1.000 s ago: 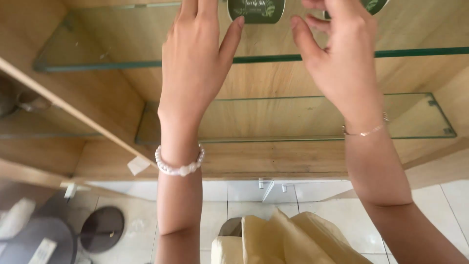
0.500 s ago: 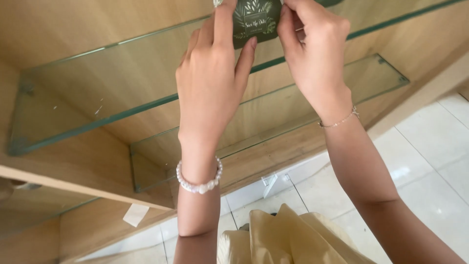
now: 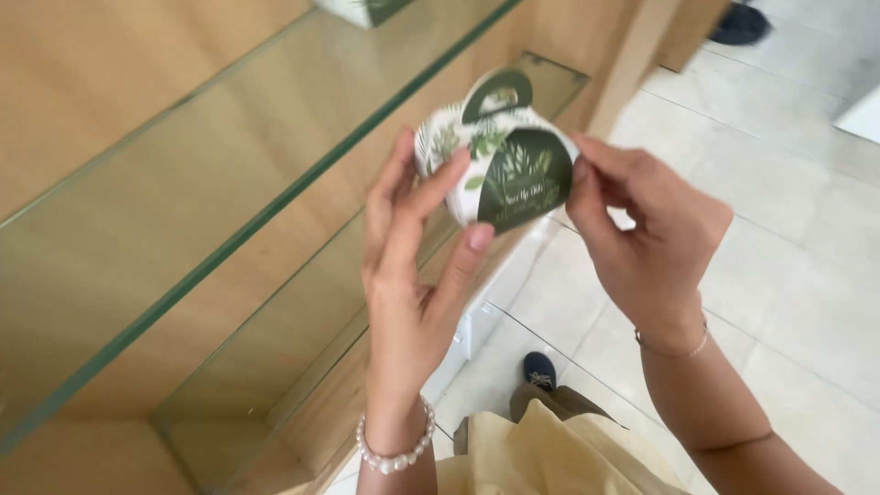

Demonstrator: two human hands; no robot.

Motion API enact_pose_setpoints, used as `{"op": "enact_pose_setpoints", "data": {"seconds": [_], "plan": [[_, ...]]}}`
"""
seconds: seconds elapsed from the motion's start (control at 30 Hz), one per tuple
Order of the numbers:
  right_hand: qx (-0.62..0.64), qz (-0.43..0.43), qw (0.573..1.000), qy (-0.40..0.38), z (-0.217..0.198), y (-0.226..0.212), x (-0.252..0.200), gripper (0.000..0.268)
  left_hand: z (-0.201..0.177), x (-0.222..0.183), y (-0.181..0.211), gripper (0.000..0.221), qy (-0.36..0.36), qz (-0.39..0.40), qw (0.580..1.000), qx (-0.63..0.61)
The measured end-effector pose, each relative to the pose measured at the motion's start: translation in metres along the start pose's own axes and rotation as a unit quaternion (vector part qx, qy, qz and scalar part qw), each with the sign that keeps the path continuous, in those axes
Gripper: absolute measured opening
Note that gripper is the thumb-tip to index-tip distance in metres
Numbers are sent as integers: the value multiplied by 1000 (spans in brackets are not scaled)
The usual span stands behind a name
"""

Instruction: Organizes small green patterned boxes from a shelf into a grid on a table.

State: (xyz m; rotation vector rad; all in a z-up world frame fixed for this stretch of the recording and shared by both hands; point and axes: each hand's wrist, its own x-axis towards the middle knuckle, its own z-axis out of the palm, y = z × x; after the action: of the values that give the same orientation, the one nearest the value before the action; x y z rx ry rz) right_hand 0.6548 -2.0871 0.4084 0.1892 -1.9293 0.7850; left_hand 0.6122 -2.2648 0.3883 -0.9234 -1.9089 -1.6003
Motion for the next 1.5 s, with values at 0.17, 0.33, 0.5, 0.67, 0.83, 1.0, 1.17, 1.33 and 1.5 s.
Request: {"op": "enact_pose_setpoints", "data": {"seconds": [0.17,0.33,0.5,0.67,0.83,1.0,1.17,1.33,1.5], "plan": [[-84,68,994,-31,-37,31,-42,16,47,-12,-16,51,-86,-98,984,-124],[198,307,930,-31,-74,97,-84,24,111,-28,-46,53,-105,-235,915,-309],[271,445,853,-42,-113,145,-102,53,195,-39,-59,58,-162,-339,831,-410],[290,510,810,26,-165,200,-141,54,291,-68,-81,58,-277,-356,808,-379],[208,604,763,101,-214,238,-163,55,382,-79,-80,61,-373,-409,740,-382],[194,604,759,147,-256,271,-153,55,453,-59,-67,67,-454,-389,713,-366],[196,600,760,155,-266,310,-152,54,498,-52,-87,69,-479,-401,693,-361],[204,629,723,199,-259,373,-143,54,550,-34,-123,69,-484,-419,683,-351],[218,633,712,212,-256,461,-100,53,624,16,-170,68,-492,-420,669,-366]]}}
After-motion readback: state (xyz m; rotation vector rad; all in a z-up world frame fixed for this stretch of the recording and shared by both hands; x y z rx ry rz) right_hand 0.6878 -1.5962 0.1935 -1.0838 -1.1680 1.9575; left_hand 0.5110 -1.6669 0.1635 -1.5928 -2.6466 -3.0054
